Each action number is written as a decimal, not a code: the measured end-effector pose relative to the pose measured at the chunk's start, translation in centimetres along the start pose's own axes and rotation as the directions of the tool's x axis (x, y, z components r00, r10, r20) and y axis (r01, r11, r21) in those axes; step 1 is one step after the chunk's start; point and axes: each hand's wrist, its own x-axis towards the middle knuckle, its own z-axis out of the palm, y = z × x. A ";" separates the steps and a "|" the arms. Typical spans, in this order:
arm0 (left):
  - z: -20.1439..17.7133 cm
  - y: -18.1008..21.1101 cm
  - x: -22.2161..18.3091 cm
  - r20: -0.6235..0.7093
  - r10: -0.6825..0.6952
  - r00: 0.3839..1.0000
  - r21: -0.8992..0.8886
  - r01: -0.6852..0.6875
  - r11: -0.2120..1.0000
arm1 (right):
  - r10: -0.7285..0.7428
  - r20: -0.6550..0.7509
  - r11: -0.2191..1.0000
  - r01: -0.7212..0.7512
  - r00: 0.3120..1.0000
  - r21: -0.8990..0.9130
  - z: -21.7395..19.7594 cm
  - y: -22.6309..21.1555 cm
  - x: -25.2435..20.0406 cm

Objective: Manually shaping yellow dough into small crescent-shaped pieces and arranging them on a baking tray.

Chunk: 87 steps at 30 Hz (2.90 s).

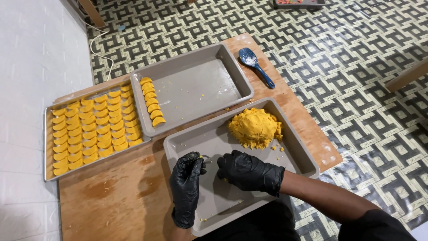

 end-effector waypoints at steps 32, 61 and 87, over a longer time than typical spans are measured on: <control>-1.1 1.0 0.4 -0.004 -0.128 0.992 -0.198 0.125 0.972 | 0.430 0.310 0.775 -0.523 0.848 0.355 -2.1 10.2 27.8; -1.6 0.3 0.6 0.129 -0.066 0.989 -0.232 0.095 0.968 | 0.025 0.247 0.991 -0.056 0.969 0.118 -1.5 11.2 29.0; -0.3 1.2 -0.1 -0.045 -0.062 0.997 -0.038 0.061 0.997 | 0.269 -0.058 0.963 -0.266 0.961 0.047 1.4 10.6 25.0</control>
